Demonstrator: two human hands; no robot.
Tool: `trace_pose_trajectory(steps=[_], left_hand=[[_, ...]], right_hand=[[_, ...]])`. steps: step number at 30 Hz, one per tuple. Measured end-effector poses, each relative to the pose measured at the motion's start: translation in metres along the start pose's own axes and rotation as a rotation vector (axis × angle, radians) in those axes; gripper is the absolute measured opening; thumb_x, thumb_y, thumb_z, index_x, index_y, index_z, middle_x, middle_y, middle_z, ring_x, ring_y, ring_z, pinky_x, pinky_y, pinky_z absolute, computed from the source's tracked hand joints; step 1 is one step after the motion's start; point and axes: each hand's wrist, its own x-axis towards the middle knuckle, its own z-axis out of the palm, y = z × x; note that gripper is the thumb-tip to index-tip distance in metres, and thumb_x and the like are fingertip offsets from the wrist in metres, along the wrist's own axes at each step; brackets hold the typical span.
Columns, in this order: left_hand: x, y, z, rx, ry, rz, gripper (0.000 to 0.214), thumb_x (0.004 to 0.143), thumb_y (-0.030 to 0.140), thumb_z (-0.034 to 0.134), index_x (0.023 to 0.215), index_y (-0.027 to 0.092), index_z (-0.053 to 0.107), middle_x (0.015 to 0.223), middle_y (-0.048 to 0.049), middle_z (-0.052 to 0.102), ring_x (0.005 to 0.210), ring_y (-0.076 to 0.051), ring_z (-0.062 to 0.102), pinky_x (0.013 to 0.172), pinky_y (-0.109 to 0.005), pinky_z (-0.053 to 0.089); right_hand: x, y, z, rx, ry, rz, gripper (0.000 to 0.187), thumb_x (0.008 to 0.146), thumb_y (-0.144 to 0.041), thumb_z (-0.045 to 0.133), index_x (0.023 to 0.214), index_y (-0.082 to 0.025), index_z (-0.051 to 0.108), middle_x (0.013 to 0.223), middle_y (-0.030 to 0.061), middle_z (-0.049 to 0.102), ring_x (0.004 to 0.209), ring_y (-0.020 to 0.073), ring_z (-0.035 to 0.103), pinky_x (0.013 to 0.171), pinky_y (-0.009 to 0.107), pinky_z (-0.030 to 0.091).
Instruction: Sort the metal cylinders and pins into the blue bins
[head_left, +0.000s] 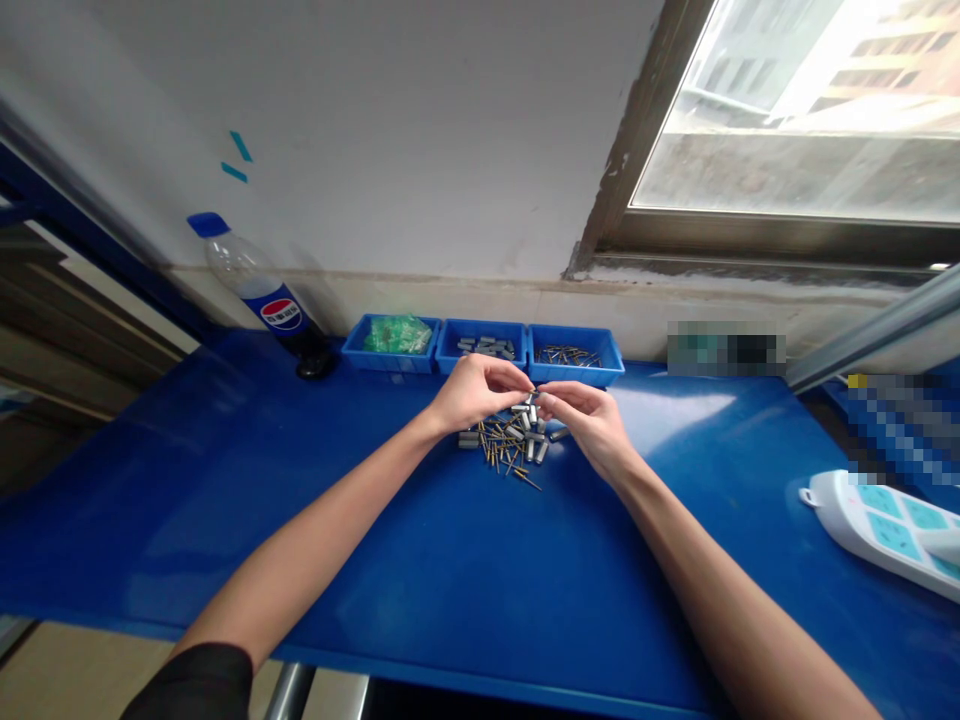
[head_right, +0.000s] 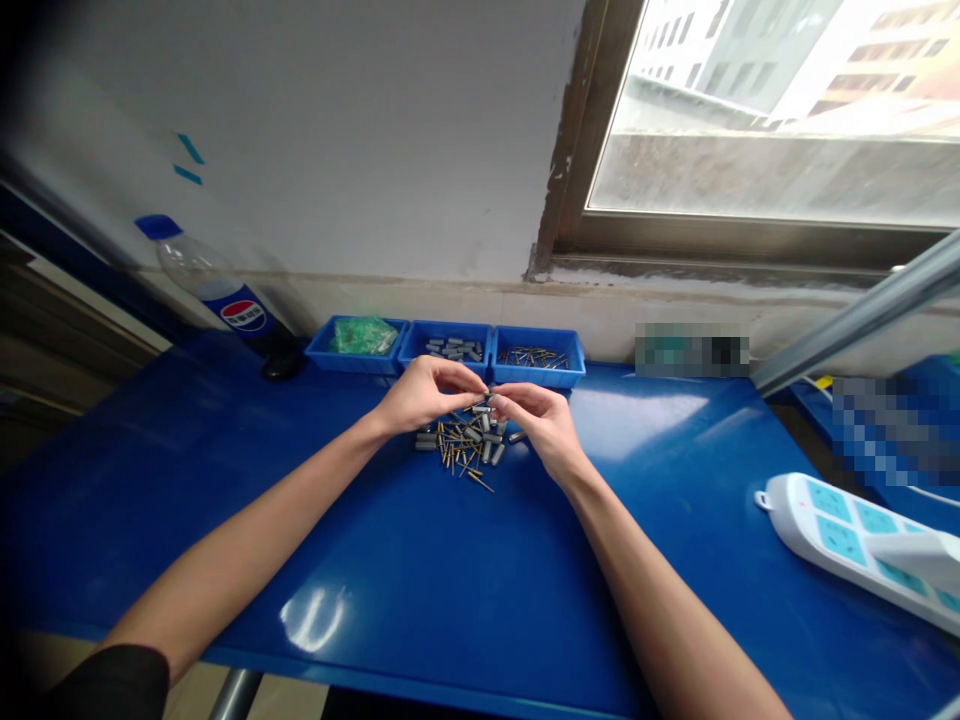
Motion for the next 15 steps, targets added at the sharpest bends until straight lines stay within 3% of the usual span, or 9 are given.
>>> trace_pose_trajectory(steps=[3, 6, 8, 11, 15], left_hand=[[-0.001, 0.001, -0.001, 0.091, -0.033, 0.029, 0.012, 0.082, 0.016, 0.075, 0.092, 0.014, 0.081, 0.090, -0.0062, 0.083, 0.083, -0.019, 0.079, 0.078, -0.028, 0.062], [0.000, 0.000, -0.008, 0.349, -0.054, 0.050, 0.017, 0.083, 0.015, 0.074, 0.099, 0.016, 0.081, 0.094, -0.0061, 0.082, 0.087, -0.020, 0.078, 0.084, -0.030, 0.061], [0.000, -0.003, -0.015, 0.540, -0.067, 0.025, 0.024, 0.082, 0.017, 0.076, 0.105, 0.016, 0.080, 0.099, -0.0081, 0.082, 0.091, -0.022, 0.077, 0.087, -0.033, 0.060], [-0.001, -0.009, -0.022, 0.692, -0.128, -0.022, 0.028, 0.080, 0.018, 0.077, 0.108, 0.016, 0.080, 0.103, -0.0100, 0.081, 0.095, -0.024, 0.076, 0.086, -0.033, 0.059], [-0.002, -0.012, -0.020, 0.743, -0.173, -0.060, 0.022, 0.083, 0.013, 0.070, 0.102, 0.017, 0.081, 0.095, -0.0083, 0.080, 0.086, -0.022, 0.075, 0.079, -0.030, 0.057]], right_hand=[[0.001, 0.003, -0.001, 0.018, -0.006, 0.019, 0.030, 0.079, -0.044, 0.088, 0.098, -0.023, 0.082, 0.083, 0.0045, 0.080, 0.074, 0.0212, 0.073, 0.077, 0.039, 0.059], [0.002, 0.002, -0.001, 0.039, 0.042, -0.013, 0.028, 0.079, -0.043, 0.087, 0.098, -0.023, 0.082, 0.087, 0.0056, 0.081, 0.077, 0.0224, 0.075, 0.082, 0.042, 0.060], [0.003, 0.000, -0.002, 0.073, 0.100, -0.068, 0.031, 0.079, -0.040, 0.088, 0.105, -0.024, 0.081, 0.103, 0.0076, 0.082, 0.091, 0.0250, 0.077, 0.093, 0.045, 0.059], [0.003, -0.004, -0.005, 0.118, 0.135, -0.123, 0.050, 0.079, -0.036, 0.089, 0.126, -0.029, 0.074, 0.137, 0.0090, 0.073, 0.116, 0.0287, 0.073, 0.107, 0.049, 0.054], [0.003, -0.004, -0.007, 0.084, 0.123, -0.126, 0.057, 0.081, -0.040, 0.086, 0.134, -0.030, 0.069, 0.147, 0.0103, 0.065, 0.124, 0.0306, 0.069, 0.111, 0.051, 0.052]])
